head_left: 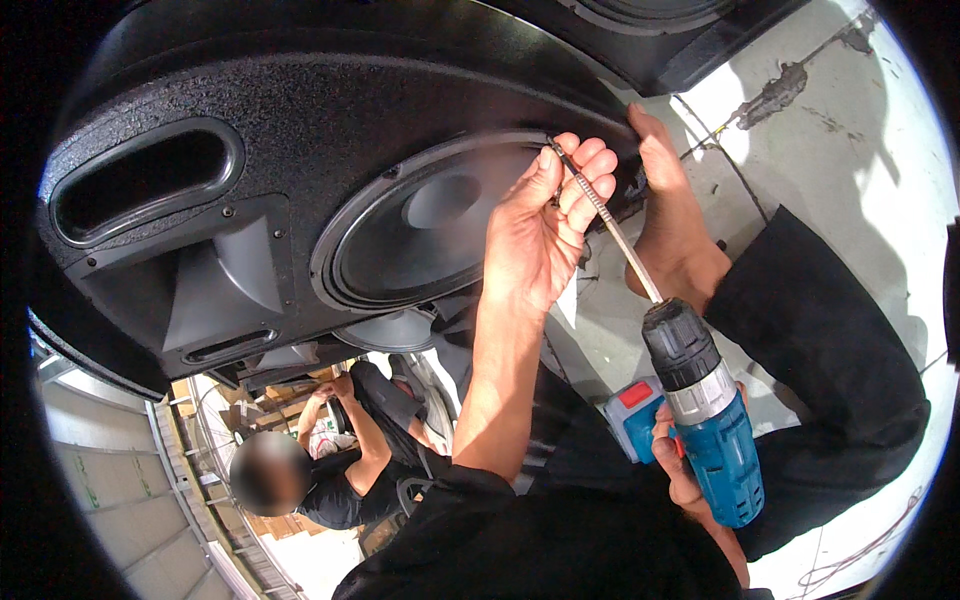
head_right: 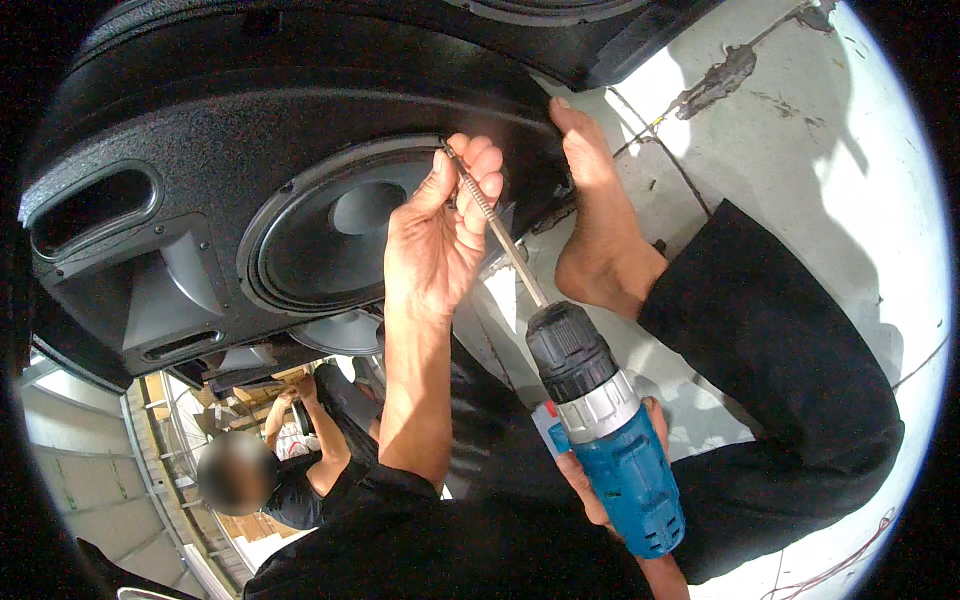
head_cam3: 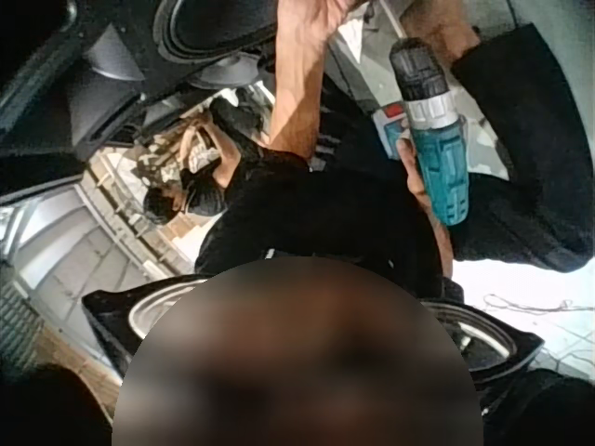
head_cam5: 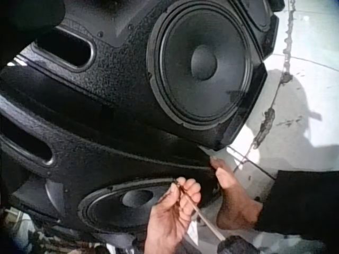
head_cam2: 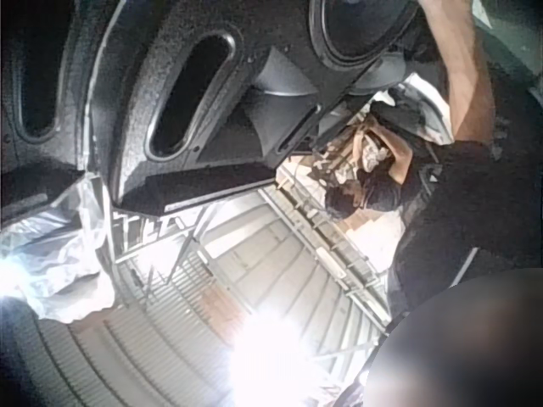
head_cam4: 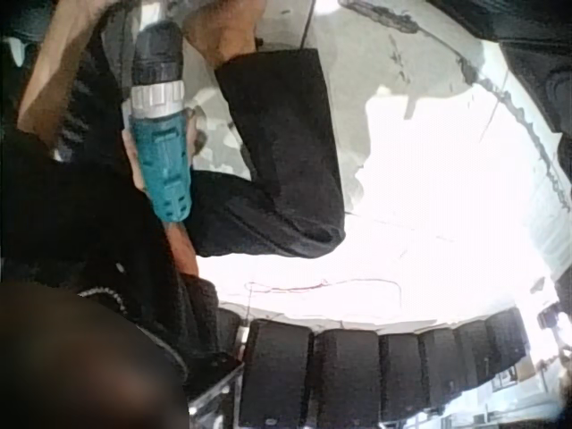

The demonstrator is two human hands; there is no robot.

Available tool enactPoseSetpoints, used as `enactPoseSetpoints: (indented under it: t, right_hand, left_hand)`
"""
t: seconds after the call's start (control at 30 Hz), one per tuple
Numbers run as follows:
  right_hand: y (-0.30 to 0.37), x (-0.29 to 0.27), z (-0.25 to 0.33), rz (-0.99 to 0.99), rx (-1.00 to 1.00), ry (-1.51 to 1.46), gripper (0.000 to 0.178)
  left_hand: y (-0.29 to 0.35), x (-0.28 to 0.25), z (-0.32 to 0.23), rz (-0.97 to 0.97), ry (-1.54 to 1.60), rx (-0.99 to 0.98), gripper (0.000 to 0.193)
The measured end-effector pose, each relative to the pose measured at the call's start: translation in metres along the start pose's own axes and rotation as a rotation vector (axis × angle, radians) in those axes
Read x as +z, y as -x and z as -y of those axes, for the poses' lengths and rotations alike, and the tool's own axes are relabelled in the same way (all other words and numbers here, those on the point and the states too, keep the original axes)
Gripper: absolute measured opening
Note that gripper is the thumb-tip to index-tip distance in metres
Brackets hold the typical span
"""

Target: The person uses a cordless drill to fasten screws around the perimeter of a speaker cone into a large black speaker enclosure. The person repeatedly picks up screws, aligns them with the drill bit, and drives them into the speaker frame while sitting on the floor.

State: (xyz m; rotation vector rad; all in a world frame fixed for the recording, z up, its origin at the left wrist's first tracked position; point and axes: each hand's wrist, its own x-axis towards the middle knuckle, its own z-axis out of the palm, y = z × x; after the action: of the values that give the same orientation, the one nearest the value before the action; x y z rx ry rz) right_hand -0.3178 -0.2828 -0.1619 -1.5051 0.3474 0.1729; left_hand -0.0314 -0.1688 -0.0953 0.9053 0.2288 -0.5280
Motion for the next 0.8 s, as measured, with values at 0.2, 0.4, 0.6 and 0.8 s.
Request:
enactPoseSetpoints:
  t: [0.2, 0.4, 0.6, 0.8]
  right_hand:
    - [0.004, 0.006, -0.003, -0.026, -0.044, 0.175, 0.085]
    - [0.002, 0.011, 0.005, -0.077, -0.017, 0.084, 0.083]
    - [-0.005, 0.009, 0.005, -0.044, -0.151, 0.136, 0.080]
    - [-0.003, 0.011, -0.001, -0.092, -0.202, 0.178, 0.081]
  left_hand:
    - [0.000, 0.002, 0.002, -0.011, 0.024, -0.005, 0.028]
    - [-0.002, -0.002, 0.001, 0.028, 0.106, -0.029, 0.028]
    - [-0.002, -0.002, 0.001, 0.053, 0.173, -0.033, 0.027]
    - [-0.002, -0.001, 0.003, 0.043, 0.161, -0.031, 0.027]
